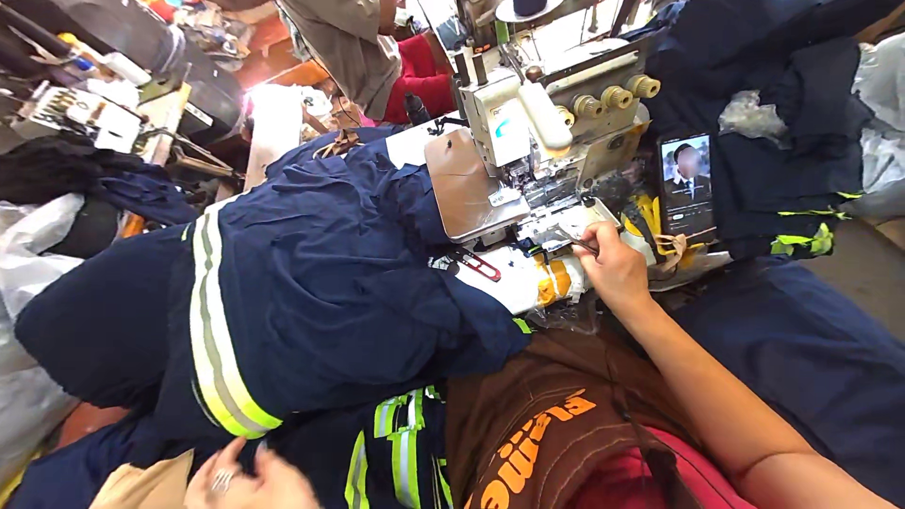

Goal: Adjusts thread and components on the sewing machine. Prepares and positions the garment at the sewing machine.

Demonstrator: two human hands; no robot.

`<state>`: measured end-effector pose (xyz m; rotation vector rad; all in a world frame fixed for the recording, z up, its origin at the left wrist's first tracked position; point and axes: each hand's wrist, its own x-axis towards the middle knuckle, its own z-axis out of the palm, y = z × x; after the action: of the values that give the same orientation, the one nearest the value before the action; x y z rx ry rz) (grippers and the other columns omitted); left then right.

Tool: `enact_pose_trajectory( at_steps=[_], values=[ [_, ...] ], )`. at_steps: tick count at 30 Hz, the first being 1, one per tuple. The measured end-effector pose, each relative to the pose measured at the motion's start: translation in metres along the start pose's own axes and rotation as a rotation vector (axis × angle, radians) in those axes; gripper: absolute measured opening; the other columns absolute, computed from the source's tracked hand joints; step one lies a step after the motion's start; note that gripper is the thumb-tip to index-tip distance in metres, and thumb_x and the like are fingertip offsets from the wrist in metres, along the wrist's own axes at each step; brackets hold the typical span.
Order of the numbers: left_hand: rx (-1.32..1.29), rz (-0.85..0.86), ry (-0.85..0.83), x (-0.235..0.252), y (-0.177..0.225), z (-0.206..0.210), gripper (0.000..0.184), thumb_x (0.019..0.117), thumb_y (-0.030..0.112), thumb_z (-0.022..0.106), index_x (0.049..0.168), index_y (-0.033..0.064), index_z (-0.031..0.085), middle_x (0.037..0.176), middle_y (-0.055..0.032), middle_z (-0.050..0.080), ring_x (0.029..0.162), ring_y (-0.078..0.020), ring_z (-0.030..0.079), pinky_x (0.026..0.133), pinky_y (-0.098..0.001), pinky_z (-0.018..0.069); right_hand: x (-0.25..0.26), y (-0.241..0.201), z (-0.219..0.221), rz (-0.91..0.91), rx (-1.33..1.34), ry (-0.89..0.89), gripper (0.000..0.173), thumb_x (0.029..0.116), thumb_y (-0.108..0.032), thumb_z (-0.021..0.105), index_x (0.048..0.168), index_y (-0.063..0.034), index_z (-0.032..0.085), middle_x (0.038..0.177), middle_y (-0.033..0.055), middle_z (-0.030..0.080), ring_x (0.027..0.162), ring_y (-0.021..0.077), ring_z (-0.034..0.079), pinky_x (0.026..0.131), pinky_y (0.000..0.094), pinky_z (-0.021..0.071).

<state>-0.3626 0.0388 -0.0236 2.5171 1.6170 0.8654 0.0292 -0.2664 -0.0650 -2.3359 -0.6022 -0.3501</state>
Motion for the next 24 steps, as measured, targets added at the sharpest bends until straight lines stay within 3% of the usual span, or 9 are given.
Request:
enact_pose_trajectory(
  at_steps=[2,6,10,12,15,18,24],
  values=[
    [-0.144,0.107,-0.04,0.02,0.038,0.026,0.036,0.0993,0.014,0.06,0.128,-0.0065,0.065,0.138,-0.0323,0.056,0.133,-0.0471,0.051,0.11,-0.0575,0.041,-0.002,0.001,0.002,-0.017,-0.001,0.019,0.024,0.0932,-0.013,0.072,0.112,-0.002,0.063,0.08,0.0154,0.068,0.065,0.0353,0.068,0.054,0.0537,0.0529],
    [-0.278,0.272,-0.081,0.054,0.118,0.066,0.033,0.0991,0.014,0.06,0.125,-0.0055,0.067,0.135,-0.0315,0.059,0.128,-0.0475,0.054,0.107,-0.0597,0.0417,-0.001,0.002,0.005,-0.011,0.029,0.048,0.025,0.0925,-0.013,0.072,0.114,-0.0028,0.063,0.077,0.0127,0.066,0.062,0.0312,0.065,0.053,0.0508,0.0518],
    [-0.342,0.25,-0.181,0.074,0.167,0.118,0.039,0.0977,0.012,0.061,0.133,-0.0041,0.062,0.138,-0.0305,0.056,0.132,-0.0469,0.052,0.108,-0.0634,0.0392,0.013,-0.005,0.004,-0.021,0.05,0.1,0.028,0.0908,-0.013,0.072,0.114,-0.0024,0.062,0.075,0.011,0.063,0.06,0.0289,0.063,0.051,0.0479,0.0508],
    [-0.249,0.233,-0.246,0.073,0.178,0.146,0.043,0.1004,0.013,0.056,0.141,-0.0012,0.056,0.145,-0.0297,0.052,0.138,-0.0482,0.046,0.112,-0.0677,0.0336,0.027,-0.012,0.003,-0.011,0.052,0.111,0.03,0.0915,-0.014,0.072,0.117,-0.002,0.062,0.077,0.0125,0.064,0.062,0.0297,0.064,0.053,0.0484,0.0519],
    [-0.031,0.29,-0.146,0.063,0.181,0.171,0.04,0.108,0.017,0.038,0.139,0.0073,0.061,0.145,-0.0236,0.054,0.139,-0.044,0.047,0.112,-0.0656,0.0336,0.052,-0.019,0.007,-0.004,0.076,0.11,0.028,0.0954,-0.017,0.07,0.117,-0.0042,0.058,0.08,0.012,0.065,0.063,0.0274,0.064,0.053,0.0459,0.0521],
    [-0.035,0.282,-0.135,0.061,0.177,0.174,0.04,0.1085,0.018,0.037,0.138,0.0083,0.062,0.147,-0.0204,0.054,0.141,-0.0409,0.046,0.114,-0.0629,0.0318,0.074,-0.024,0.018,0.005,0.074,0.172,0.025,0.0946,-0.016,0.068,0.114,-0.0029,0.06,0.081,0.0128,0.067,0.066,0.0279,0.066,0.056,0.0463,0.0526],
    [-0.05,0.265,-0.114,0.061,0.175,0.177,0.04,0.1092,0.02,0.036,0.137,0.0101,0.063,0.146,-0.0172,0.055,0.142,-0.0364,0.046,0.115,-0.0594,0.0322,0.093,-0.023,0.03,0.091,0.138,0.128,0.034,0.098,-0.028,0.069,0.115,0.0008,0.062,0.095,0.0169,0.07,0.086,0.03,0.07,0.077,0.05,0.0562]
  ],
)
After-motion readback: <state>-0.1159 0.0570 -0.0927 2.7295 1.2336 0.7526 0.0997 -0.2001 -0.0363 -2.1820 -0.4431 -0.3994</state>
